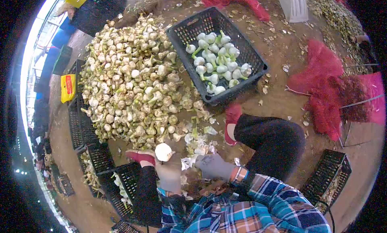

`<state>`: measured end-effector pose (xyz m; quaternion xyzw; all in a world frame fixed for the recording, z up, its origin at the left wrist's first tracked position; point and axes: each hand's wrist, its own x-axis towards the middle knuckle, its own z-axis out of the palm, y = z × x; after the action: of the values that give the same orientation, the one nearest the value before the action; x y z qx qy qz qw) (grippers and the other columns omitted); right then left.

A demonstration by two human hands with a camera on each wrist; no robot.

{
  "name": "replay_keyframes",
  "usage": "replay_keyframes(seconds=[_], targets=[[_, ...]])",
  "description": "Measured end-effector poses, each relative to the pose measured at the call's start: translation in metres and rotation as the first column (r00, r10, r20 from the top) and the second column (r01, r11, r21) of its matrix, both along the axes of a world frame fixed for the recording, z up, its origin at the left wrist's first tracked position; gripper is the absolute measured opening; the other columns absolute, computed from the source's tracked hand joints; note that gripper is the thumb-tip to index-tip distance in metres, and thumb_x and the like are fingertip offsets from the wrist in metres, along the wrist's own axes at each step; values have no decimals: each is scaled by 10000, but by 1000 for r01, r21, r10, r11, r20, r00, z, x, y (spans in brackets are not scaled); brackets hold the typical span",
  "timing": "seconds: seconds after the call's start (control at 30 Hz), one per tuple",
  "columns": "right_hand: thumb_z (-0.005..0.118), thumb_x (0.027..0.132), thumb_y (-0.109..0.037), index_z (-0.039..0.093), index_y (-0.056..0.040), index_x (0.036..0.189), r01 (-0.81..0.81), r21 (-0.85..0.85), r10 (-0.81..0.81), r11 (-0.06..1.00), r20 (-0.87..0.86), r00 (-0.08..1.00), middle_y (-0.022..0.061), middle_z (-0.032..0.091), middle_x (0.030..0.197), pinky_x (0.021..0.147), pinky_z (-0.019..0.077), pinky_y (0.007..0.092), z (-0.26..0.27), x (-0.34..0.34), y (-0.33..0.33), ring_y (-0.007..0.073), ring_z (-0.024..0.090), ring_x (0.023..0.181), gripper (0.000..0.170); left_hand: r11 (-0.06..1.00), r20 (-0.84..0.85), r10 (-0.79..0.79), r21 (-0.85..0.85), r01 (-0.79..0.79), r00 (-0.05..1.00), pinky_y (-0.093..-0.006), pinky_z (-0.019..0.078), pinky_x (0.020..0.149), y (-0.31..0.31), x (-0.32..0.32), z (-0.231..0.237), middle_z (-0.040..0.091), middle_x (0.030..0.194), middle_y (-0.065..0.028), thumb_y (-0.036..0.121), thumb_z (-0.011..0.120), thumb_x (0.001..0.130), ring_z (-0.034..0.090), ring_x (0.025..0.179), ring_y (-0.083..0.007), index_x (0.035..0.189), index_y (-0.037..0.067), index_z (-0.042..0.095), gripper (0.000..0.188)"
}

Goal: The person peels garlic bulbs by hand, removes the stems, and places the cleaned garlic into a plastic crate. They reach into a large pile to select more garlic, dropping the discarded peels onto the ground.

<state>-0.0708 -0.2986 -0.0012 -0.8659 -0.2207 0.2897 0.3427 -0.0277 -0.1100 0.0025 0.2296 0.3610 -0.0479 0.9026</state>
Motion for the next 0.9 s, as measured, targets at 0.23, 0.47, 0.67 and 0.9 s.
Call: replay_keyframes(seconds=[0.23, 0.47, 0.67, 0.9], targets=[[657, 744, -193, 612, -45, 996, -18, -73, 14, 997, -56, 998, 157, 615, 1005, 742, 507, 430, -5, -1, 1, 338, 622, 938, 297, 995, -73, -60, -85, 54, 995, -429, 469, 924, -33, -12, 50, 633, 1133, -83, 426, 464, 972, 591, 1000, -245, 1208, 69, 571, 441], [677, 860, -281, 627, 2, 1024, 552, 273, -454, 788, -349, 820, 205, 646, 927, 752, 472, 393, 37, 20, 0, 360, 621, 877, 331, 984, -51, -158, 73, 161, 986, -404, 484, 933, -36, -39, 13, 627, 1148, -64, 436, 466, 971, 590, 1045, -252, 1232, 58, 557, 467], [666, 868, -293, 635, -1, 1040, 333, 625, 10, 706, -479, 878, 192, 651, 977, 789, 483, 372, 32, 13, 1, 347, 622, 885, 341, 902, -50, -229, 365, 231, 972, -374, 507, 910, -36, -32, 20, 614, 1123, -83, 422, 418, 999, 592, 1044, -211, 1198, 54, 555, 440], [635, 732, -155, 593, -22, 1099, -36, 63, 38, 997, -31, 999, 189, 611, 958, 776, 492, 427, -16, -10, 3, 342, 611, 937, 393, 944, 240, -299, -70, 324, 924, -386, 515, 931, -48, 28, 60, 566, 1272, -88, 352, 458, 999, 560, 1152, -259, 1301, 79, 481, 407]])
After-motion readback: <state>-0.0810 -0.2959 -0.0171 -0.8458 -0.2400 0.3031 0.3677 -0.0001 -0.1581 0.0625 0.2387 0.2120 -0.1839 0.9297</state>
